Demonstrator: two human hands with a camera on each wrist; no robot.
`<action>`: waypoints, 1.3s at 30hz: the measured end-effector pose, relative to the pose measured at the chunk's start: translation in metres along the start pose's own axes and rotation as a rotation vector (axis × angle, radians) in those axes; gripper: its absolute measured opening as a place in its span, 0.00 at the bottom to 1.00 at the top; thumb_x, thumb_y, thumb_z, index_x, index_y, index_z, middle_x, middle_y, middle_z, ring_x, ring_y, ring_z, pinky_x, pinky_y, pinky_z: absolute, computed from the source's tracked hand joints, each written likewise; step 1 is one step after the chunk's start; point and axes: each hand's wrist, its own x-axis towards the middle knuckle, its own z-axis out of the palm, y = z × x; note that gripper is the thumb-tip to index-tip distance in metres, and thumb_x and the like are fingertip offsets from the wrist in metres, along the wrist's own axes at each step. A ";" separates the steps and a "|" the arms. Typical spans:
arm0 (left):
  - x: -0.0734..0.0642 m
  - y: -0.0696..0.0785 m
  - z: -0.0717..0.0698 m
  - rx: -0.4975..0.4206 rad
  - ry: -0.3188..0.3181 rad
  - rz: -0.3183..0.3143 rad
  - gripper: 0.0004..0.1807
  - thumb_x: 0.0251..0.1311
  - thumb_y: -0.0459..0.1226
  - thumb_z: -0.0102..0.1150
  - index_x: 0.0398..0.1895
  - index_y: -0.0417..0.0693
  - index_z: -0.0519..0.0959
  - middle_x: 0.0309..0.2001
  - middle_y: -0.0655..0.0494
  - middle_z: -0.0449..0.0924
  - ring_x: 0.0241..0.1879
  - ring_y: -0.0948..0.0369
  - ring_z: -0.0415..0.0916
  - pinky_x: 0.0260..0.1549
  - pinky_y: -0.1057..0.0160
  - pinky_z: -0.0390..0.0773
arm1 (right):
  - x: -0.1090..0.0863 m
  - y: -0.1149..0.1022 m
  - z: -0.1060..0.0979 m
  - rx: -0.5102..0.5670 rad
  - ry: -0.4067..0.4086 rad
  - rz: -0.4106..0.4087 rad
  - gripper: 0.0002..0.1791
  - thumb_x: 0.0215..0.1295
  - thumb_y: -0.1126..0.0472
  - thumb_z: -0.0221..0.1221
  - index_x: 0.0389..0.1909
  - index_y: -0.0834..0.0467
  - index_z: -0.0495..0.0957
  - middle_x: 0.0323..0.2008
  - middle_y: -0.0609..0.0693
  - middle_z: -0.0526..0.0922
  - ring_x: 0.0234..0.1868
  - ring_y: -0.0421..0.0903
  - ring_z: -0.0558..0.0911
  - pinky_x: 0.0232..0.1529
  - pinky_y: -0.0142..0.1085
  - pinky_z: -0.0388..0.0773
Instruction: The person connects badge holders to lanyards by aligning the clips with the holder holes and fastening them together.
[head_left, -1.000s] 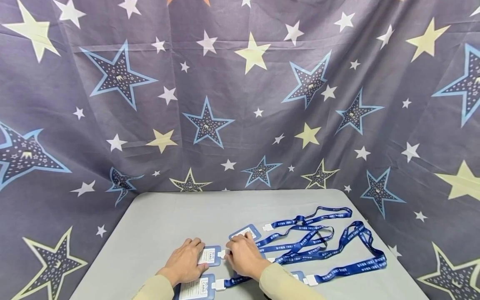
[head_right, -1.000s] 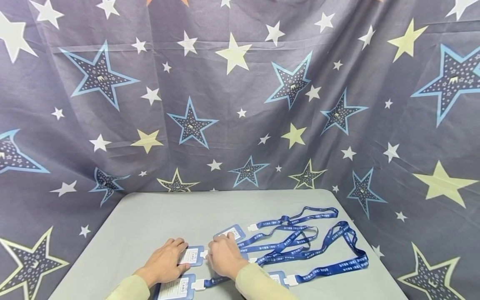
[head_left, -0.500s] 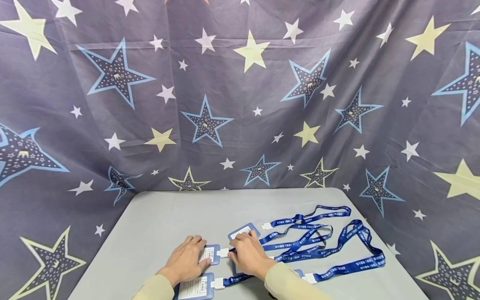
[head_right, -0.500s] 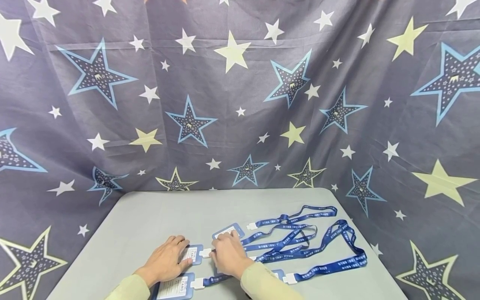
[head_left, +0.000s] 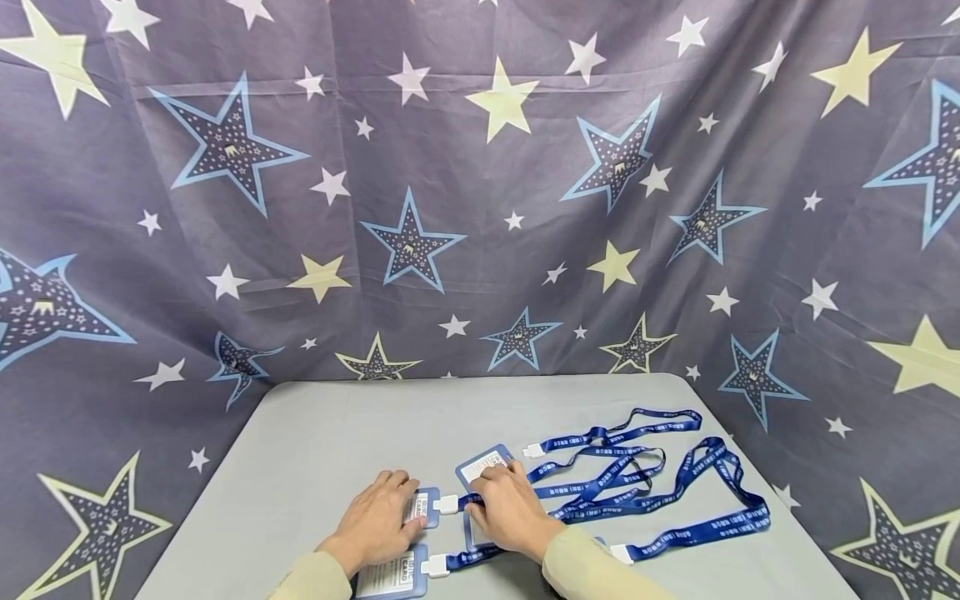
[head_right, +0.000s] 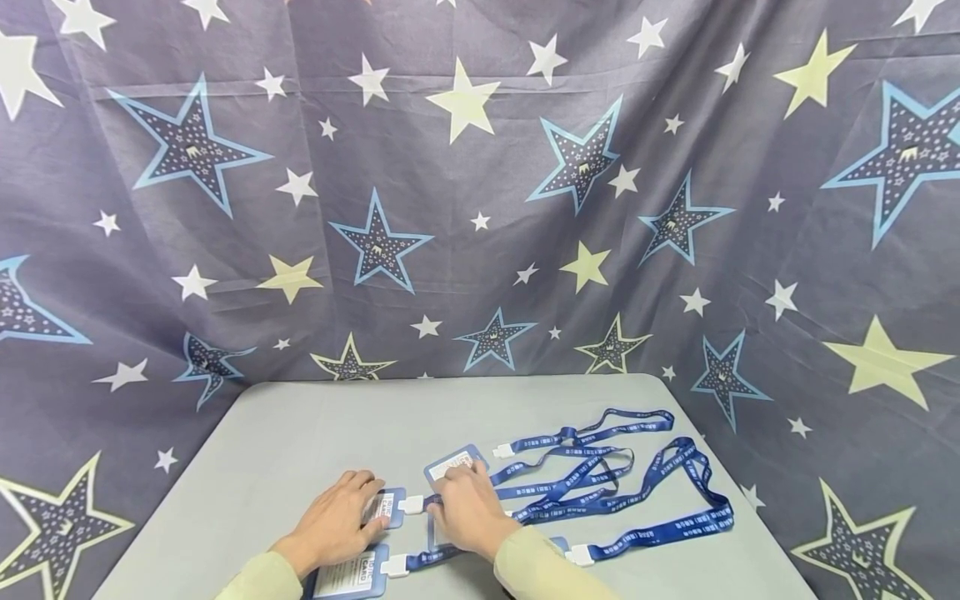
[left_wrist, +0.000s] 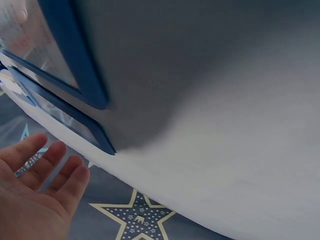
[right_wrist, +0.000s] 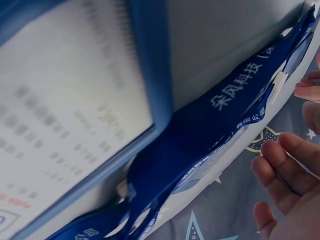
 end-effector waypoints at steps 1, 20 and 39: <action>0.000 0.001 -0.001 -0.001 0.000 0.003 0.34 0.62 0.54 0.66 0.64 0.40 0.78 0.62 0.43 0.76 0.64 0.46 0.71 0.64 0.42 0.72 | -0.001 0.001 -0.001 -0.004 0.004 -0.002 0.16 0.64 0.50 0.69 0.48 0.55 0.87 0.41 0.45 0.87 0.46 0.43 0.81 0.52 0.41 0.68; 0.002 0.021 -0.002 -0.010 0.016 0.071 0.34 0.64 0.55 0.64 0.63 0.40 0.77 0.60 0.43 0.77 0.64 0.45 0.71 0.65 0.41 0.71 | -0.023 0.019 -0.013 0.018 -0.022 0.056 0.17 0.68 0.50 0.66 0.51 0.55 0.86 0.47 0.47 0.87 0.52 0.46 0.82 0.62 0.51 0.67; 0.002 0.041 0.003 0.013 0.026 0.104 0.33 0.66 0.56 0.61 0.63 0.40 0.78 0.60 0.44 0.77 0.64 0.46 0.71 0.64 0.42 0.72 | -0.041 0.037 -0.018 0.042 -0.015 0.111 0.20 0.67 0.49 0.66 0.53 0.57 0.84 0.50 0.50 0.87 0.56 0.50 0.81 0.64 0.56 0.67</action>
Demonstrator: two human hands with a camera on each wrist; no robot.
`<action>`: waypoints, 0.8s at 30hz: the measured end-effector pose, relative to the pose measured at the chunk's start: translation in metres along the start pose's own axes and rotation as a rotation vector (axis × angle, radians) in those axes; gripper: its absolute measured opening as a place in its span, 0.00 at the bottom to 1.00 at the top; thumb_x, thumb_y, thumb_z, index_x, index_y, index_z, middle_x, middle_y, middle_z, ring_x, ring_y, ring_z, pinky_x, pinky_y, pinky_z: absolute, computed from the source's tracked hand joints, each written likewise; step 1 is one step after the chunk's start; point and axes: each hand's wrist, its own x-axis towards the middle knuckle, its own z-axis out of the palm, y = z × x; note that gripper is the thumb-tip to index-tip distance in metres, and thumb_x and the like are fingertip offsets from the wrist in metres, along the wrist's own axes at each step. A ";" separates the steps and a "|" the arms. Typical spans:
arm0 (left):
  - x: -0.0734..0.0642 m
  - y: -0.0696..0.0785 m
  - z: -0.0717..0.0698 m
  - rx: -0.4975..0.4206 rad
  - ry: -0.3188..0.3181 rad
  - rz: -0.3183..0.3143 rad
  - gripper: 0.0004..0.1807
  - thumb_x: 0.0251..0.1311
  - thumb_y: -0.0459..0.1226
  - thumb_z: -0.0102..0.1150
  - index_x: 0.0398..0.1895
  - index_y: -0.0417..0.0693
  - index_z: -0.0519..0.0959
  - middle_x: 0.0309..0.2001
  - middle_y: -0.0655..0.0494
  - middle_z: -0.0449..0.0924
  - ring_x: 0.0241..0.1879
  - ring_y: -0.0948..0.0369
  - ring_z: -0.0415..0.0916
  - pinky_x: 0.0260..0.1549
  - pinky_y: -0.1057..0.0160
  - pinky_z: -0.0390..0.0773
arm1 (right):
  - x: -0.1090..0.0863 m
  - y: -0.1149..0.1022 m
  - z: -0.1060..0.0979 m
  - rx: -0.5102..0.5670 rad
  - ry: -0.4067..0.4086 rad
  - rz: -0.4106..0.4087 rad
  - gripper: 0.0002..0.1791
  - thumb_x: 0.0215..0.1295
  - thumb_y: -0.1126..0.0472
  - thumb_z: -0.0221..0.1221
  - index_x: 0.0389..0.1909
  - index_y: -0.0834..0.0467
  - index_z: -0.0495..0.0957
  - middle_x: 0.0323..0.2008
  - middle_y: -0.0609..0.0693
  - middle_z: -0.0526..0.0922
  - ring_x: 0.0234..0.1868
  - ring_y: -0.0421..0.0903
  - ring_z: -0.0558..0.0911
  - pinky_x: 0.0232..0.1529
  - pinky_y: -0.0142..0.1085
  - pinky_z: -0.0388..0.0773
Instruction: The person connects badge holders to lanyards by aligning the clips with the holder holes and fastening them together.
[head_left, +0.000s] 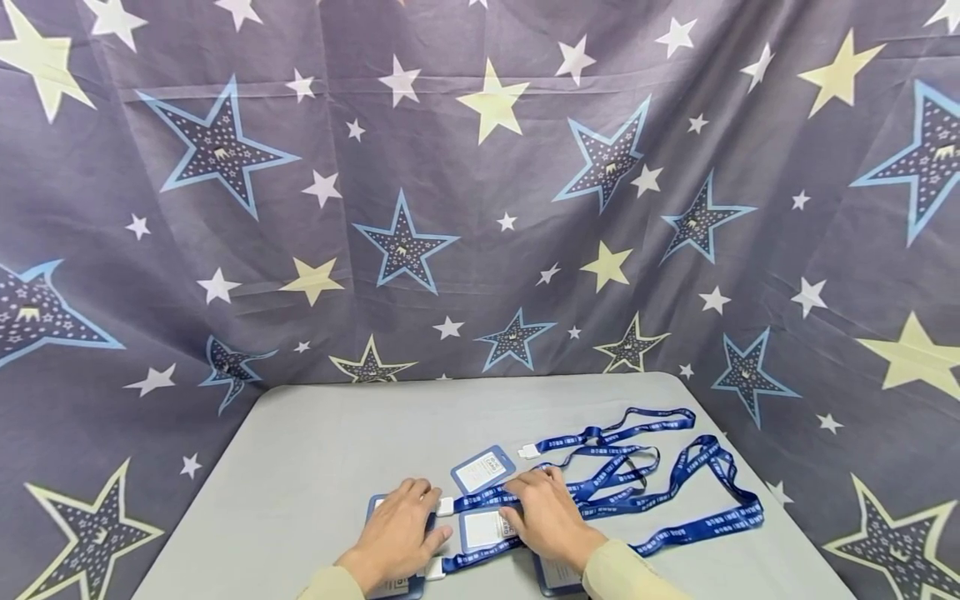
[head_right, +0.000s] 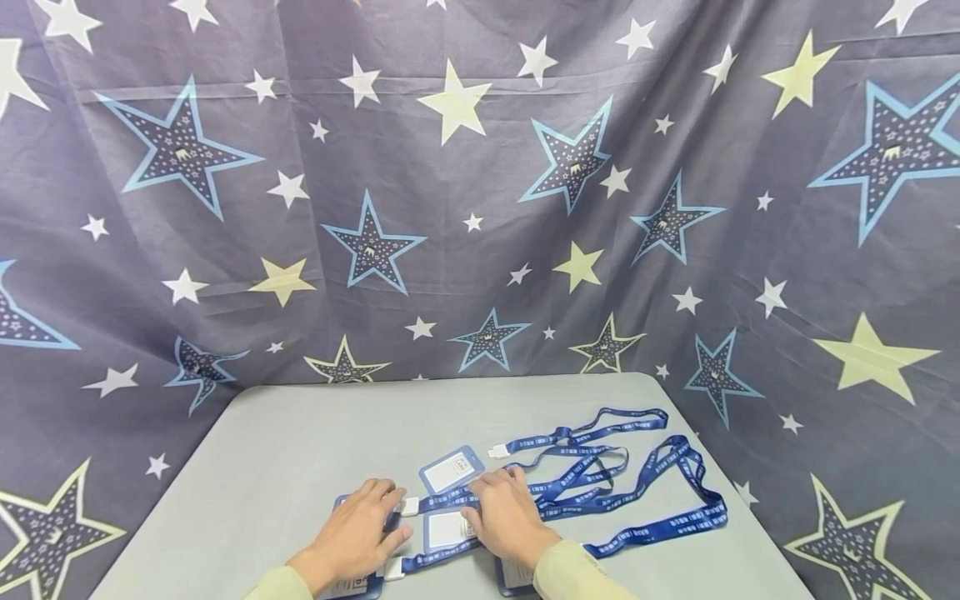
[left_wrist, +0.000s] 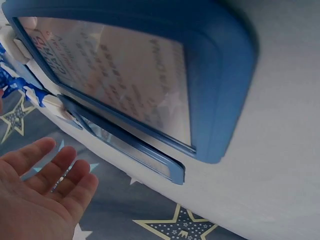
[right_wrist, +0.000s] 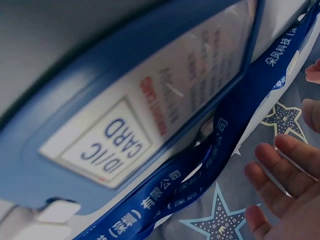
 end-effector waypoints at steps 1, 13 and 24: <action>0.000 0.000 0.000 0.005 0.006 0.009 0.33 0.66 0.56 0.61 0.63 0.40 0.78 0.59 0.45 0.77 0.63 0.47 0.72 0.64 0.43 0.72 | 0.000 0.001 0.000 -0.001 0.003 -0.002 0.20 0.67 0.49 0.67 0.53 0.57 0.84 0.50 0.50 0.87 0.56 0.50 0.81 0.64 0.56 0.67; 0.000 0.010 0.000 -0.004 -0.012 0.024 0.33 0.66 0.55 0.61 0.63 0.40 0.78 0.59 0.46 0.77 0.62 0.48 0.72 0.65 0.44 0.72 | -0.001 0.011 -0.004 0.018 0.014 0.028 0.18 0.66 0.51 0.68 0.51 0.58 0.85 0.49 0.51 0.87 0.55 0.52 0.82 0.63 0.59 0.67; 0.000 0.017 0.000 -0.010 -0.023 0.038 0.34 0.66 0.56 0.60 0.64 0.40 0.77 0.60 0.46 0.77 0.64 0.48 0.71 0.66 0.45 0.71 | 0.007 0.028 -0.007 0.002 0.000 0.070 0.17 0.66 0.51 0.68 0.50 0.58 0.85 0.49 0.52 0.88 0.55 0.53 0.82 0.63 0.57 0.67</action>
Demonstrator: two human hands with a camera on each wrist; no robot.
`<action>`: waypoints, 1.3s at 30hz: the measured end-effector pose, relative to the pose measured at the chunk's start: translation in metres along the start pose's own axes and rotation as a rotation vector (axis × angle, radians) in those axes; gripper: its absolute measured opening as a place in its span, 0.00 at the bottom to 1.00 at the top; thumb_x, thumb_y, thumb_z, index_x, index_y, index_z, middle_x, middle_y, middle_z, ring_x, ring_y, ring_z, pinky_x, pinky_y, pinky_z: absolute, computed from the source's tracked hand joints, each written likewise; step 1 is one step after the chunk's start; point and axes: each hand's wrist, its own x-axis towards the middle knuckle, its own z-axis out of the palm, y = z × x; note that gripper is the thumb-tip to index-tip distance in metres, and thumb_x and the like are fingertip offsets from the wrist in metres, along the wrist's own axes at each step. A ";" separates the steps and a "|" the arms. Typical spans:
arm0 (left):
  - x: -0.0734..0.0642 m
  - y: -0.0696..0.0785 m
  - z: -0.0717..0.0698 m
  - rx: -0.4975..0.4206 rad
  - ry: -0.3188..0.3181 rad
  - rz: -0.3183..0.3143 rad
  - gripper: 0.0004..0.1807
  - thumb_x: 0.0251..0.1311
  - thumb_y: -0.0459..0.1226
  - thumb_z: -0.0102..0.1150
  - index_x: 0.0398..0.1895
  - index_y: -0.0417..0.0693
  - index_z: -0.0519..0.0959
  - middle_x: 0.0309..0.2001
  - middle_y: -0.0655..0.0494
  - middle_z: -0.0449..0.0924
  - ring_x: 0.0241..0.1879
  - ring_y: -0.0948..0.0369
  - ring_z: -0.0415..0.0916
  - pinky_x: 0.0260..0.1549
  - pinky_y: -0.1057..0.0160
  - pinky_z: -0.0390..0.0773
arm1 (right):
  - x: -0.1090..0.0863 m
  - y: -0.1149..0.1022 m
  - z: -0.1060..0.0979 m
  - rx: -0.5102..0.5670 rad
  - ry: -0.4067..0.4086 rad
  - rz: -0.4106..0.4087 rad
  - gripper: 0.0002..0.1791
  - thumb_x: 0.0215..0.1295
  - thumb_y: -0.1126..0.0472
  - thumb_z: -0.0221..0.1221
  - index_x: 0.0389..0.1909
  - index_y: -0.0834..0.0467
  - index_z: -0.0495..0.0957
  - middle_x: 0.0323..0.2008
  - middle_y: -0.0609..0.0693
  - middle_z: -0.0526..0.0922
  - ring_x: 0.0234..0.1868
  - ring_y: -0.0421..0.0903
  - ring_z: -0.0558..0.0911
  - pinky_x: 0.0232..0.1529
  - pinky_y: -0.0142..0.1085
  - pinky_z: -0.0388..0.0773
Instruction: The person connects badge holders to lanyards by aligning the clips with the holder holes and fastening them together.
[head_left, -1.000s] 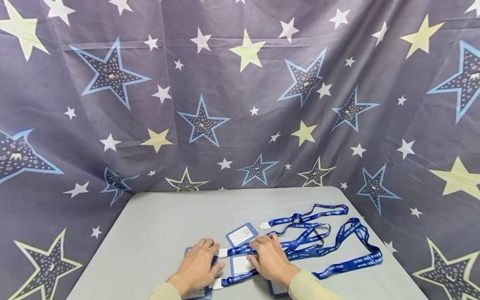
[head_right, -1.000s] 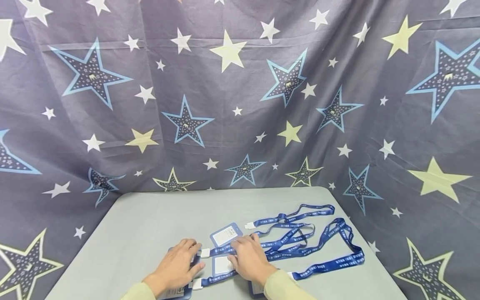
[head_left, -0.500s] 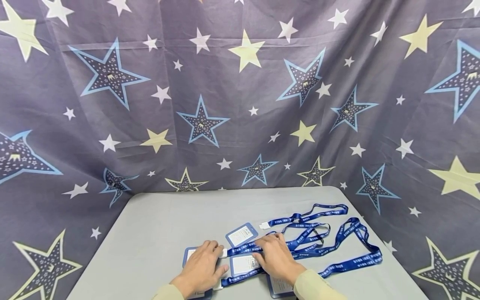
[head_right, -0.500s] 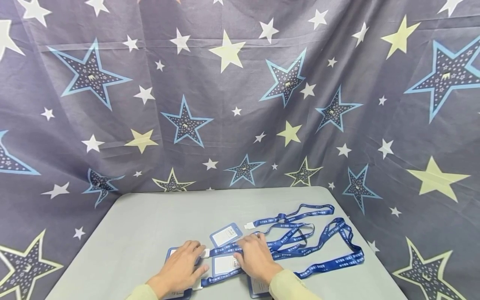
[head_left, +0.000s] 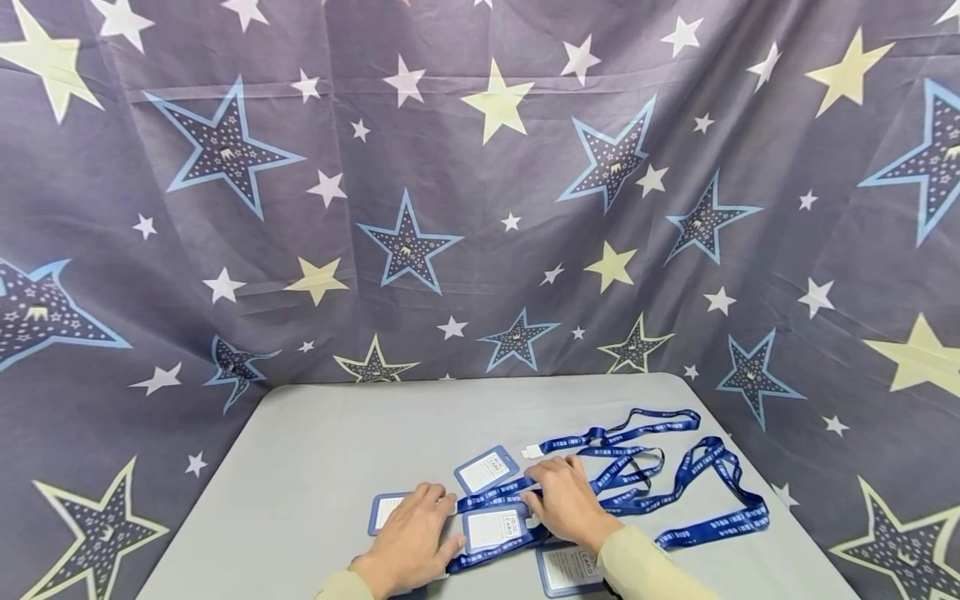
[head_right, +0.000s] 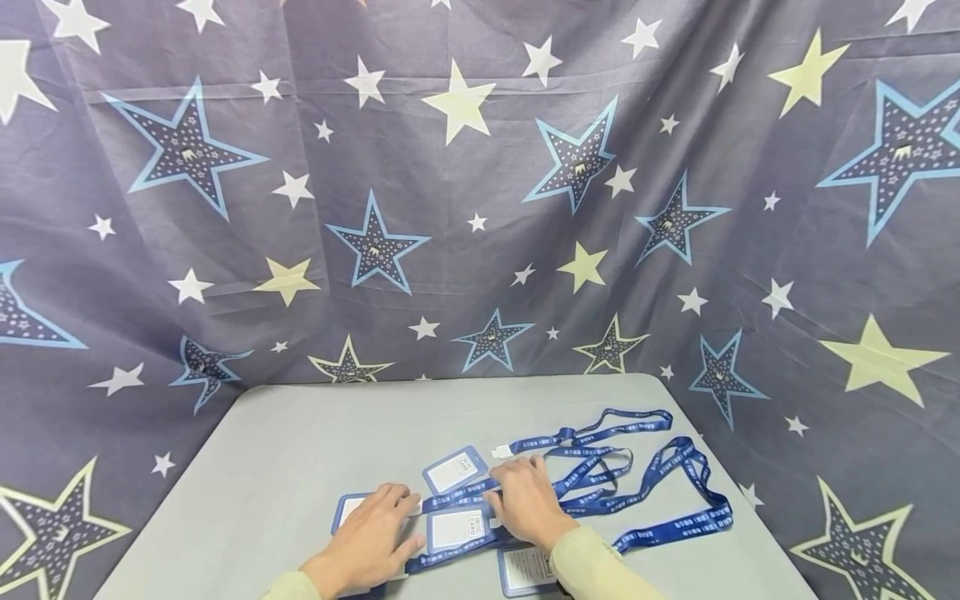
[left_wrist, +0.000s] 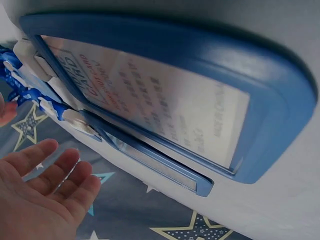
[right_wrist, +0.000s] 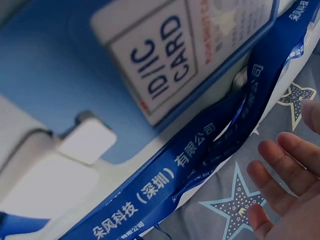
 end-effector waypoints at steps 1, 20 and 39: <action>0.000 0.000 0.000 0.002 -0.003 -0.001 0.34 0.66 0.57 0.60 0.64 0.40 0.77 0.60 0.47 0.77 0.64 0.49 0.71 0.66 0.46 0.70 | 0.001 0.001 0.000 -0.001 0.002 -0.001 0.17 0.66 0.52 0.68 0.50 0.58 0.85 0.49 0.52 0.88 0.55 0.53 0.82 0.62 0.57 0.67; -0.009 0.011 -0.001 0.031 -0.038 0.005 0.37 0.67 0.59 0.59 0.67 0.40 0.75 0.64 0.43 0.74 0.68 0.46 0.68 0.69 0.45 0.67 | 0.023 0.022 0.001 -0.005 0.049 0.028 0.16 0.60 0.56 0.73 0.47 0.59 0.86 0.46 0.54 0.88 0.52 0.56 0.83 0.56 0.54 0.69; -0.010 0.013 -0.002 0.028 -0.046 -0.001 0.37 0.67 0.59 0.58 0.67 0.42 0.75 0.65 0.44 0.74 0.68 0.45 0.68 0.70 0.45 0.67 | 0.048 0.033 0.004 -0.067 0.012 0.056 0.15 0.56 0.59 0.75 0.44 0.57 0.87 0.40 0.52 0.88 0.42 0.53 0.82 0.47 0.49 0.69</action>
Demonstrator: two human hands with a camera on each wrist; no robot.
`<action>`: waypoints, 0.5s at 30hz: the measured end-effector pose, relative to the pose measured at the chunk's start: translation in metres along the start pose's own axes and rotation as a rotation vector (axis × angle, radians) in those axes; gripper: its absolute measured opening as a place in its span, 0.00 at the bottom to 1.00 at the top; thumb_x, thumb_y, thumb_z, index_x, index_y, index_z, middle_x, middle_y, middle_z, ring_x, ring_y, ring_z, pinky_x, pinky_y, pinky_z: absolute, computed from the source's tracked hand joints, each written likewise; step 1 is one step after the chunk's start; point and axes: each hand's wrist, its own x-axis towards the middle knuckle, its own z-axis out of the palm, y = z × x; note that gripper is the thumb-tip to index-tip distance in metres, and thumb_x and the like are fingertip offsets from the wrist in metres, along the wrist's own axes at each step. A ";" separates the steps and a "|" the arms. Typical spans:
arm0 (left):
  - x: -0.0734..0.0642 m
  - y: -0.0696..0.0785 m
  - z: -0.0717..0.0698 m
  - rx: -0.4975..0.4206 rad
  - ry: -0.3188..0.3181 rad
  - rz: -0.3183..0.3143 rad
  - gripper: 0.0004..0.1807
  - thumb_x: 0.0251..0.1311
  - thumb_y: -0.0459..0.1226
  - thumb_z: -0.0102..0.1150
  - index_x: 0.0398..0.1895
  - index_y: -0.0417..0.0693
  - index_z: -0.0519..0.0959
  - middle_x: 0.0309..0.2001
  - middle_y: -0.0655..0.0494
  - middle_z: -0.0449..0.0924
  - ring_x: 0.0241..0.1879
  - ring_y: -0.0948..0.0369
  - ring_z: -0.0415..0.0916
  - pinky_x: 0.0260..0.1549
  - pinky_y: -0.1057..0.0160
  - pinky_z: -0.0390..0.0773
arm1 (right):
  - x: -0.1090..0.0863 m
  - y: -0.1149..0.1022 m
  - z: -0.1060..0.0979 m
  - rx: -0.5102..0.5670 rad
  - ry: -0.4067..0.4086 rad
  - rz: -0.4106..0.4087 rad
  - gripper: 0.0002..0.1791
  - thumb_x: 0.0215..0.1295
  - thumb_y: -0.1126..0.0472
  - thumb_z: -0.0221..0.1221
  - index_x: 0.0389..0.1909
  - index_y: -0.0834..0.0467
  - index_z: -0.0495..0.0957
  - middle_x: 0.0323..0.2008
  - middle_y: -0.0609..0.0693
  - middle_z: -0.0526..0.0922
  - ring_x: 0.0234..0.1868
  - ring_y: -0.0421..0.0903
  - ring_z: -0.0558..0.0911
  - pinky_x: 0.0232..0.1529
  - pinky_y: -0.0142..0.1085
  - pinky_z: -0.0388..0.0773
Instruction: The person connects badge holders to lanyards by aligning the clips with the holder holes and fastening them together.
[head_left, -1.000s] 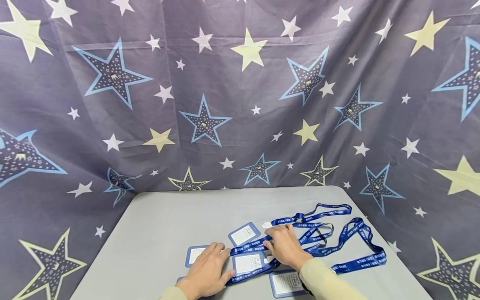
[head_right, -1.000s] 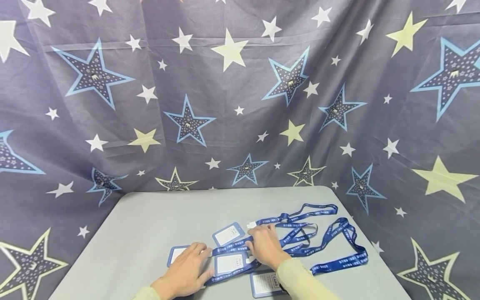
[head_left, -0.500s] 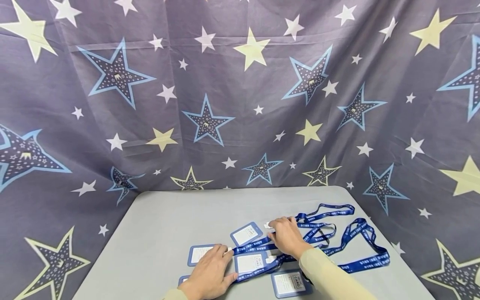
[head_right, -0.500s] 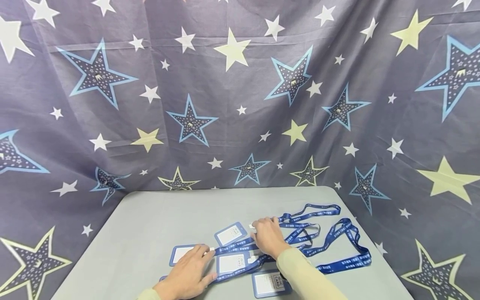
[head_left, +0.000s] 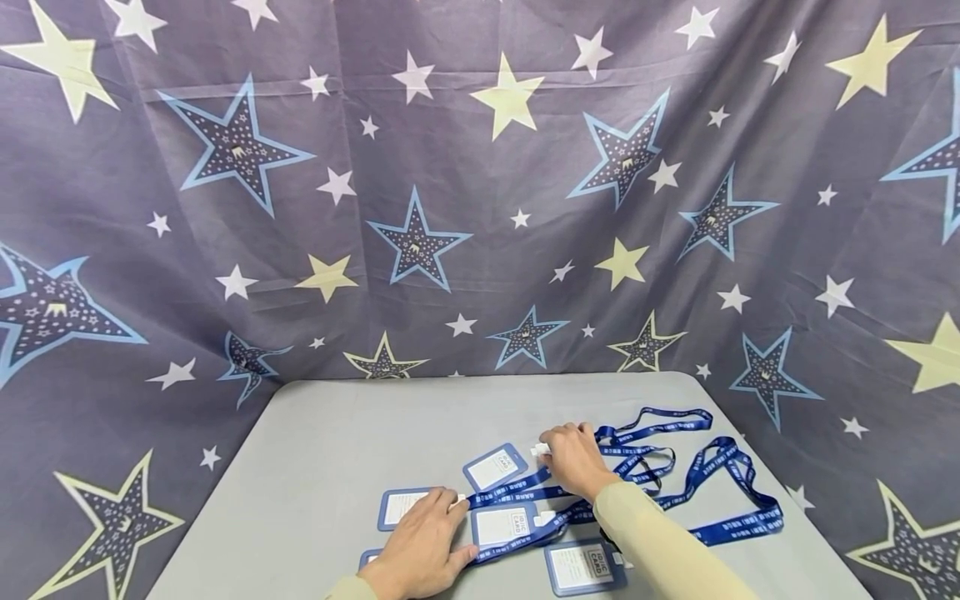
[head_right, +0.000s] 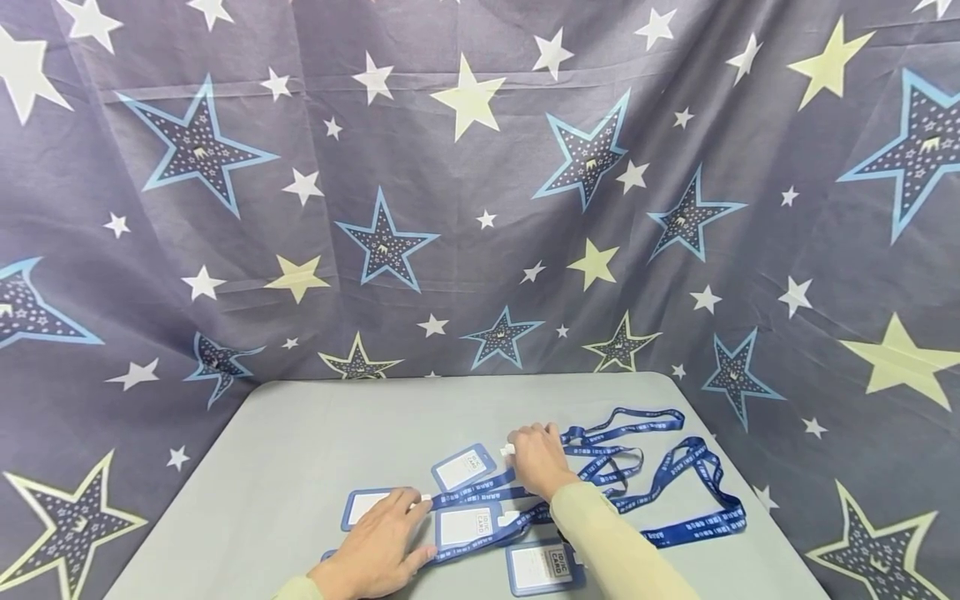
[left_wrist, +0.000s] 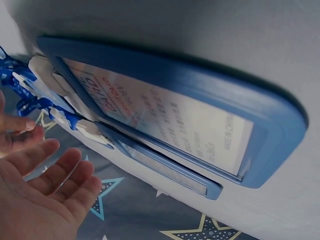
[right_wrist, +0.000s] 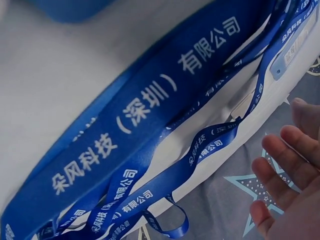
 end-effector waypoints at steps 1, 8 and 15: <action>0.000 0.000 0.000 0.002 0.001 0.000 0.37 0.67 0.59 0.58 0.67 0.42 0.75 0.65 0.44 0.74 0.68 0.46 0.68 0.70 0.45 0.66 | 0.001 0.000 0.001 -0.003 -0.004 0.001 0.16 0.56 0.59 0.75 0.45 0.57 0.87 0.41 0.52 0.88 0.42 0.53 0.82 0.47 0.49 0.69; 0.000 -0.001 -0.001 0.012 0.022 0.008 0.37 0.67 0.59 0.58 0.67 0.41 0.75 0.64 0.44 0.75 0.67 0.47 0.69 0.69 0.46 0.67 | 0.007 -0.002 0.007 -0.026 -0.027 0.003 0.15 0.57 0.58 0.75 0.44 0.56 0.87 0.41 0.50 0.89 0.40 0.50 0.81 0.45 0.47 0.68; -0.001 -0.002 -0.001 0.024 0.021 0.014 0.37 0.67 0.59 0.58 0.67 0.41 0.75 0.63 0.44 0.75 0.66 0.47 0.69 0.68 0.46 0.68 | 0.010 -0.001 0.010 -0.088 -0.070 0.012 0.15 0.56 0.59 0.74 0.44 0.55 0.86 0.41 0.50 0.89 0.40 0.51 0.80 0.43 0.47 0.68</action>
